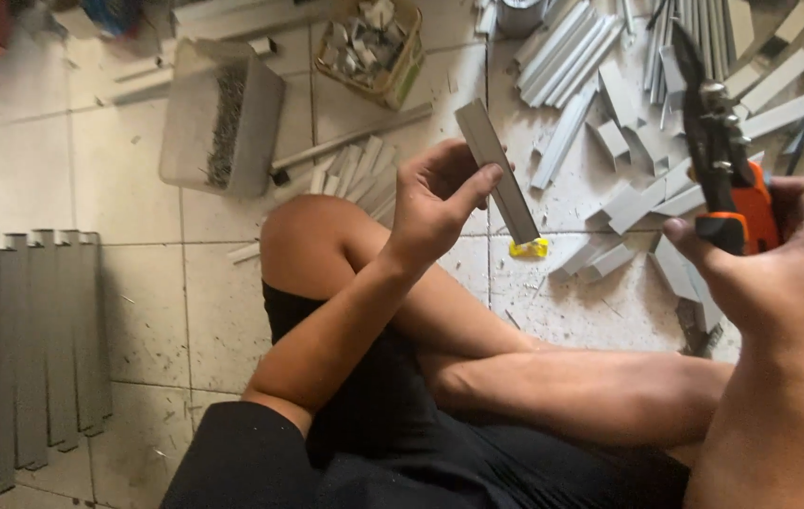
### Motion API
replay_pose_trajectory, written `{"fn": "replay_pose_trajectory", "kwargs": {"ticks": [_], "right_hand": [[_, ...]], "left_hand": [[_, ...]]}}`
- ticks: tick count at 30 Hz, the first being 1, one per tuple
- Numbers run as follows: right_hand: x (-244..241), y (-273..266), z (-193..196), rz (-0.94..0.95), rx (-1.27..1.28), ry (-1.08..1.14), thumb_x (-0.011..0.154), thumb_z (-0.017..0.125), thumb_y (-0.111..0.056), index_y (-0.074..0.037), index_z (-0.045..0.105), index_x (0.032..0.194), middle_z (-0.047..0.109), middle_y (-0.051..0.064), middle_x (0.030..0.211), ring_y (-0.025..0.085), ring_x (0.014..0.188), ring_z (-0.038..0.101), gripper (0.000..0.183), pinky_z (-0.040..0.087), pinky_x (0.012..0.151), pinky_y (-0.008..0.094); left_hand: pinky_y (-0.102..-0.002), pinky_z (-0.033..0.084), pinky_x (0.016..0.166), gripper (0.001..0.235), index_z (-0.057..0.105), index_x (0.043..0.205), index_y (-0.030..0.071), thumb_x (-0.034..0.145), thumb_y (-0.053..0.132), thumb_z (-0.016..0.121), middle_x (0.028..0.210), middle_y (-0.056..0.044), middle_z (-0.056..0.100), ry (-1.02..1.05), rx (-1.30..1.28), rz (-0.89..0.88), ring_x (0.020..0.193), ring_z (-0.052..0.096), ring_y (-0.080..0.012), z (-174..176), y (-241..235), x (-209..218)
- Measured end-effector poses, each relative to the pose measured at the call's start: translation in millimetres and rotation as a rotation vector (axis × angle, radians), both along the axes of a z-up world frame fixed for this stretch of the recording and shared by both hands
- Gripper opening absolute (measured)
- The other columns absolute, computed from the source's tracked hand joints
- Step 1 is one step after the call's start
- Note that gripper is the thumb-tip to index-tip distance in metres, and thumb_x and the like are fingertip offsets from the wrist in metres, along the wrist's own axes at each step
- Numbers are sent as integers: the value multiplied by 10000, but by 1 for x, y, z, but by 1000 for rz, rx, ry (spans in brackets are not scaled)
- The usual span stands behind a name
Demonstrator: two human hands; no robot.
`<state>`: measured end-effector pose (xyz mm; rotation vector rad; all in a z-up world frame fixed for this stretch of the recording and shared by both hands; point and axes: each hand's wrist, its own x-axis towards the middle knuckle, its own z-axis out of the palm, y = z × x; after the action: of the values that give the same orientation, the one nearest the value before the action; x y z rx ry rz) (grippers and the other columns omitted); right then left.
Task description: Cutting thin metal strips into smaller segments using hand-held tin snips.
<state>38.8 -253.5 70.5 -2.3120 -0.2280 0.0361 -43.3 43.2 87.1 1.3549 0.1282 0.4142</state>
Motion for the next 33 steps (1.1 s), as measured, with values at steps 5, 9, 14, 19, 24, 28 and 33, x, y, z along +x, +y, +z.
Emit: {"fn": "replay_pose_trajectory", "kwargs": {"ticks": [5, 9, 14, 19, 24, 28, 33], "right_hand": [[-5, 11, 5, 96, -87, -76, 871, 980, -323, 71, 605, 1244, 649, 168, 1093, 220, 910, 588, 659, 486, 731, 330], [-9, 23, 7, 161, -92, -119, 860, 962, -289, 55, 630, 1199, 648, 168, 1083, 232, 914, 592, 586, 480, 758, 335], [-16, 42, 12, 215, -37, -95, 787, 975, -225, 69, 647, 1246, 703, 178, 1116, 228, 982, 645, 636, 513, 837, 327], [-22, 57, 29, 290, 35, -87, 786, 920, -147, 127, 623, 1260, 704, 237, 1159, 281, 1054, 679, 623, 540, 927, 352], [-22, 55, 13, 269, -57, -264, 756, 928, -248, 70, 634, 1249, 733, 195, 1160, 320, 1020, 701, 656, 530, 897, 412], [-25, 58, 13, 301, -37, -375, 761, 931, -208, 112, 606, 1257, 692, 238, 1131, 370, 991, 671, 673, 519, 904, 434], [-29, 57, 14, 308, -58, -441, 786, 944, -230, 108, 588, 1276, 682, 248, 1143, 381, 996, 672, 694, 532, 924, 467]], "left_hand": [[-221, 519, 693, 60, 693, 999, 61, 963, 108, 684, 836, 15, 687, -5, 68, -10, 722, 603, -75, 7, 0, -4], [-203, 503, 558, 46, 661, 931, 82, 945, 122, 679, 733, 18, 647, 56, 128, 48, 592, 573, -70, 13, 3, -7], [-201, 517, 593, 51, 668, 944, 78, 945, 126, 685, 763, 14, 670, 81, 131, 51, 611, 592, -71, 11, 7, -8], [-248, 644, 679, 105, 677, 1058, 77, 975, 141, 683, 939, -45, 725, -14, 107, 65, 818, 710, -141, 5, 16, -7], [-265, 643, 753, 122, 654, 1077, 64, 968, 96, 699, 939, -42, 709, -56, 16, 177, 853, 696, -145, 11, 23, -6], [-283, 632, 879, 141, 685, 1099, 82, 959, 99, 697, 1007, -42, 735, -55, 136, 42, 924, 722, -147, 0, 26, -8], [-223, 625, 674, 137, 705, 1050, 81, 916, 63, 681, 885, -5, 701, 86, 227, -13, 815, 669, -100, 13, 14, -15]]}}
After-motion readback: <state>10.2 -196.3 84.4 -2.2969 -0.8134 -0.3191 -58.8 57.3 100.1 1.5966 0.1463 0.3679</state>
